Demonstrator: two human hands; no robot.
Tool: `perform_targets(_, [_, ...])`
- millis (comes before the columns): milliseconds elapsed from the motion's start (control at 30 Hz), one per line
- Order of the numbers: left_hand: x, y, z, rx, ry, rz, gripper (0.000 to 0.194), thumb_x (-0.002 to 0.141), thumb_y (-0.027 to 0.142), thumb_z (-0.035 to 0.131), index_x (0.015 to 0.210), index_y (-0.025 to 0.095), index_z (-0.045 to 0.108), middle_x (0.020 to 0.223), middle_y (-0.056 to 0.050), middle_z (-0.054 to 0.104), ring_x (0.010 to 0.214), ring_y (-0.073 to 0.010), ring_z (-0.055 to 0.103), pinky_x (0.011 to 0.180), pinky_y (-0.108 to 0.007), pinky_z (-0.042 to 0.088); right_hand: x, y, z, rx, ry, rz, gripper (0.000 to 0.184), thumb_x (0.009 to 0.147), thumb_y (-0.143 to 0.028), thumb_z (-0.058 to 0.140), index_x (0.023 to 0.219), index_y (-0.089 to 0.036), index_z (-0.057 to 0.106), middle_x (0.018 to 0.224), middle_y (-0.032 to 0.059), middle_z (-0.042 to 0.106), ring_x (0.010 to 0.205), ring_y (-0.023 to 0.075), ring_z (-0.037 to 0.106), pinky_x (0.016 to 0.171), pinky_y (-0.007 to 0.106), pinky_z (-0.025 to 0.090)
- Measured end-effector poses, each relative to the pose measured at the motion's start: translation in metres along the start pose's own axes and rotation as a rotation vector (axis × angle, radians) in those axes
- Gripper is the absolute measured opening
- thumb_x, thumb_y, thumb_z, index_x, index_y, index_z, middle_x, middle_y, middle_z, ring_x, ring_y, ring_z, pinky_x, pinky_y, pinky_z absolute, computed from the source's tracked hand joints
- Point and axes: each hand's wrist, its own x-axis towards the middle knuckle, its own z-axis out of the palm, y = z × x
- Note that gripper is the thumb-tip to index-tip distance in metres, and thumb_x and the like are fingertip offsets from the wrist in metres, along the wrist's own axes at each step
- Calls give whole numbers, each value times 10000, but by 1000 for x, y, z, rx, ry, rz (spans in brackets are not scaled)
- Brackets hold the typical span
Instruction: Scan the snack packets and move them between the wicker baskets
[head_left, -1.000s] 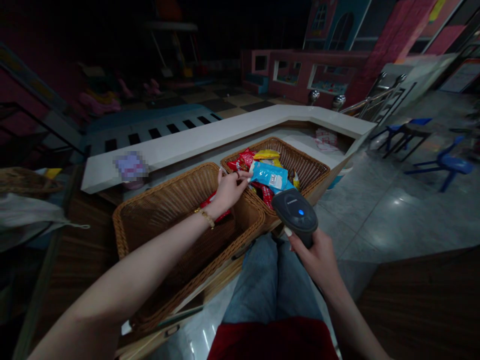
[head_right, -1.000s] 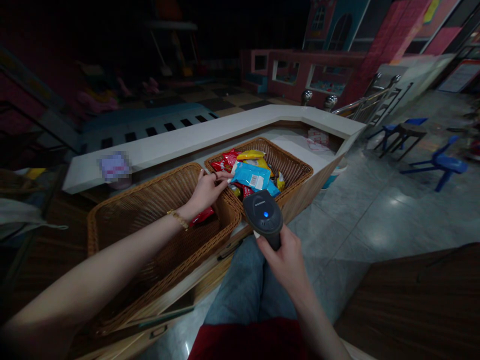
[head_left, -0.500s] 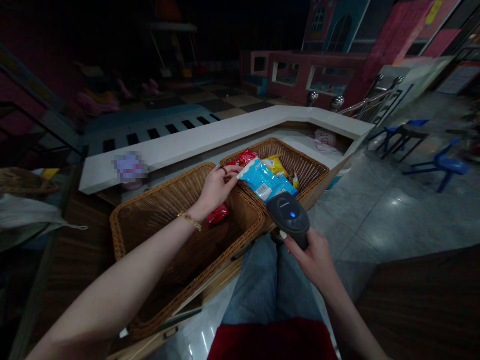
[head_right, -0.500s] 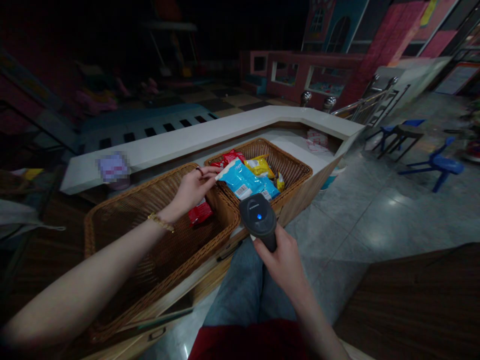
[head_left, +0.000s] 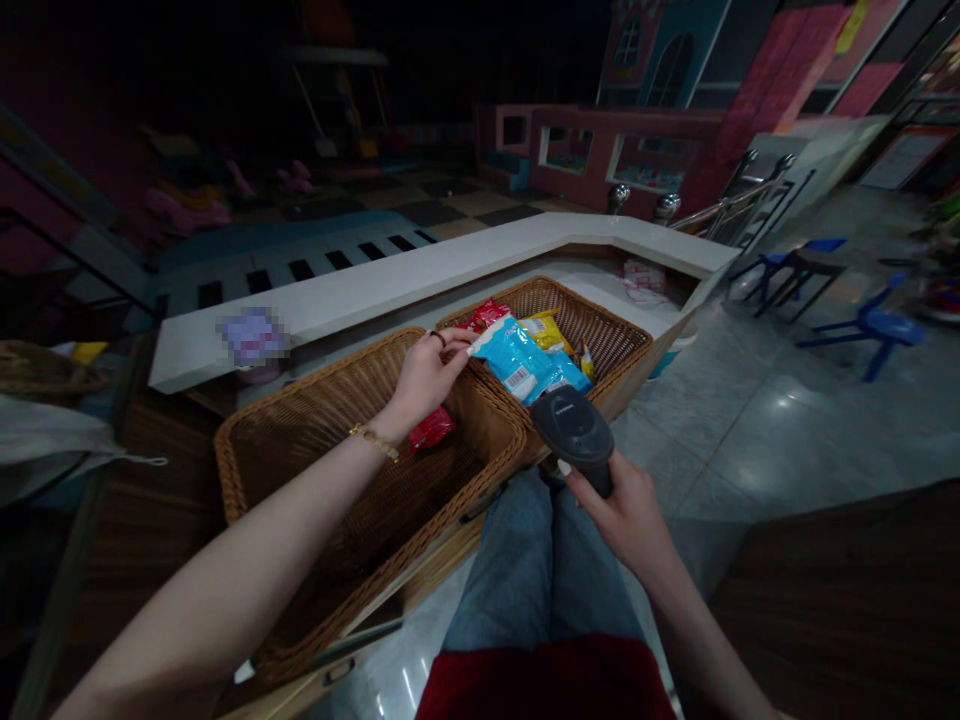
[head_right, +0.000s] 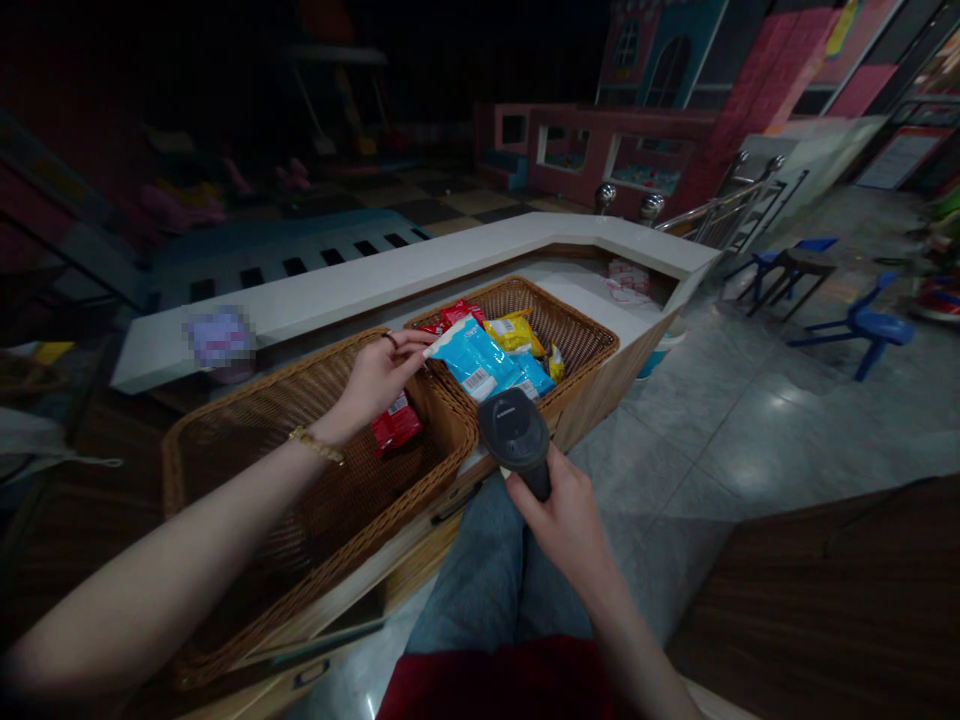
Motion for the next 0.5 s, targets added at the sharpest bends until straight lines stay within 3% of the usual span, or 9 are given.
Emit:
perform_targets(233, [6,13,-10,-109,103,-2,184,880,226,616,1047,161,658,902,-64,741,872,-185,717,860,-337,565,-1,1,0,27,31,0,143,874,-375,610,857,-237,641,619,5,656,613,233,662,605,311,505])
perform_targets(433, [16,27,-55,-66,412,102,157,910,294,642,1050,230,612,908,-31,709,911,-190,702,873,-339,567,-1,5,-3,26,63,21,168,873,-389,623,805,-235,625,633,9,659,600,222,639,603,314,491])
perform_targets(500, [17,25,-72,-15,375,61,173,905,309,648,1062,241,622,872,-27,703,876,-197,699,822,-336,569,0,5,-3,29,74,18,160,871,-381,617,808,-234,627,647,11,665,606,219,640,600,309,490])
